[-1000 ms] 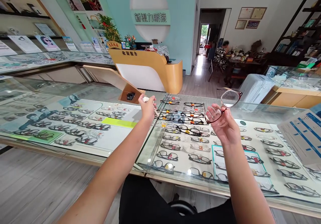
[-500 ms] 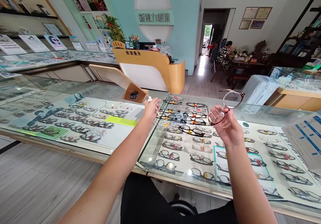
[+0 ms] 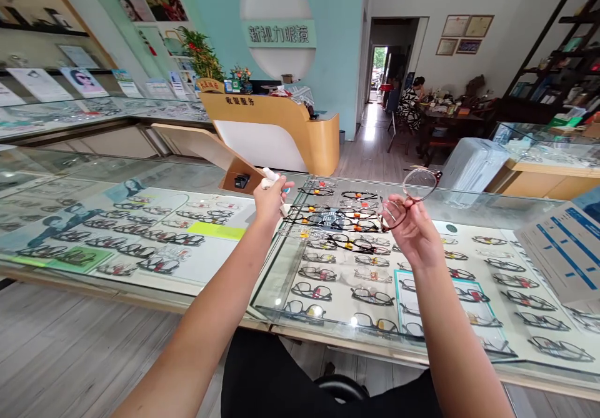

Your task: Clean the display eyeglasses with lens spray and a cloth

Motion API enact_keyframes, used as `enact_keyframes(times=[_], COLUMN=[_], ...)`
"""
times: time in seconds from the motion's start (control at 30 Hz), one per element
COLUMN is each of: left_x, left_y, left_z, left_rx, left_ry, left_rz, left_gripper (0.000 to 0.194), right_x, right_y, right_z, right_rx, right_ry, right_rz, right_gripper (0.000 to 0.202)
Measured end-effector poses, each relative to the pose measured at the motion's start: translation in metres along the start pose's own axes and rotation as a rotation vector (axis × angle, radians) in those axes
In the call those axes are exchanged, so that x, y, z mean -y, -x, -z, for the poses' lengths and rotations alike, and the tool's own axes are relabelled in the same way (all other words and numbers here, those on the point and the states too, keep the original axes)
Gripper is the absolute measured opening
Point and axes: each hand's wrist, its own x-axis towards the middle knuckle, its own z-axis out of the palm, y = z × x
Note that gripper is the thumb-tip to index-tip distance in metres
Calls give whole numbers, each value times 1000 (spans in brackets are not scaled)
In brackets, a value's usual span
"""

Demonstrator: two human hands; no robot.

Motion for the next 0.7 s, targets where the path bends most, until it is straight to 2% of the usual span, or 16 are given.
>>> enact_keyframes(times=[0.13,0.23,0.3,0.4,0.53,0.7], left_x=[-12,-15,-13,-10,-9,-12], left_y=[32,56,68,80,88,86], left_z=[-10,-16,-19,-24,-30,-34], left_rx=[294,510,597,638,672,628], left_ry=[-99,-171,-166,-42,209,350], left_rz=[-129,-158,-157,-58,213,371], left_gripper=[52,56,58,63,67,52], right_x=[-3,-7,-10,-15,-21,-24], right_y=[-2,-2,-2,0,2,3], right_z=[-2,-2,-4,-7,-11,-13], right_rx=[21,13,-2,-11,-10,-4], right_ry=[41,87,118,159,186,213], right_rz=[21,16,-1,-38,-77,-85], right_gripper=[25,29,31,32,33,34])
